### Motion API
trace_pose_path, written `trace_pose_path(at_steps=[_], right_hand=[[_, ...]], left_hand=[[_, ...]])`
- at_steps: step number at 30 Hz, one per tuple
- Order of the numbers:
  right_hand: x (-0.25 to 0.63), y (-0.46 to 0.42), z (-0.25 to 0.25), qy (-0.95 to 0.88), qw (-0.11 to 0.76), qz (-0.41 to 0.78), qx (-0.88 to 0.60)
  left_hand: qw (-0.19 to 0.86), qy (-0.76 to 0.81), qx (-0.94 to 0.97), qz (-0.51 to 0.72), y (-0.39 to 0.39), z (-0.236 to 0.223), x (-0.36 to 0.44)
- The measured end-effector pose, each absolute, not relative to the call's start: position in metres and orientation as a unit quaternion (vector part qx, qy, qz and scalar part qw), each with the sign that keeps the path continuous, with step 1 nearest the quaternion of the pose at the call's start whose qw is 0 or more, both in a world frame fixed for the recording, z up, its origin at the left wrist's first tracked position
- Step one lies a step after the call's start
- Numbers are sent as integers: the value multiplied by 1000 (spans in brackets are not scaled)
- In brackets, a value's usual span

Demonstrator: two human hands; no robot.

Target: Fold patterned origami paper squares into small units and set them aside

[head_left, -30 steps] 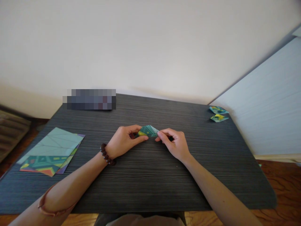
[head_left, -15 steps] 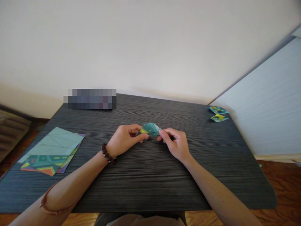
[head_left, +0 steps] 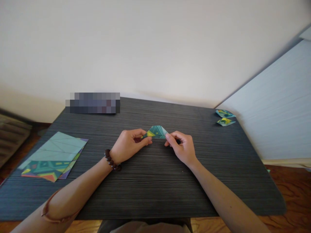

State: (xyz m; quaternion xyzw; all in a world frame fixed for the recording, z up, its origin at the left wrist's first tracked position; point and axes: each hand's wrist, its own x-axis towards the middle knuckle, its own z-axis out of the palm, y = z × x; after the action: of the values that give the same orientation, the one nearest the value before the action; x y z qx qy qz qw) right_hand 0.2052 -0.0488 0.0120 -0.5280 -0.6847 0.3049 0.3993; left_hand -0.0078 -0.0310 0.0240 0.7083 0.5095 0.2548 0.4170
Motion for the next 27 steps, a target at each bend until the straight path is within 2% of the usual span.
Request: trace_pose_path(at_steps=[4, 11, 23, 27], right_hand=[[206, -49, 10, -693, 393, 289, -531], [206, -49, 9, -716, 382, 265, -521], [205, -48, 5, -739, 388, 305, -459], [206, -48, 7, -751, 367, 314, -451]], left_hand=[[328, 477, 762, 290, -33, 21, -6], [273, 413, 822, 281, -34, 21, -6], [278, 436, 815, 263, -36, 23, -4], [285, 437, 811, 266, -37, 25, -3]])
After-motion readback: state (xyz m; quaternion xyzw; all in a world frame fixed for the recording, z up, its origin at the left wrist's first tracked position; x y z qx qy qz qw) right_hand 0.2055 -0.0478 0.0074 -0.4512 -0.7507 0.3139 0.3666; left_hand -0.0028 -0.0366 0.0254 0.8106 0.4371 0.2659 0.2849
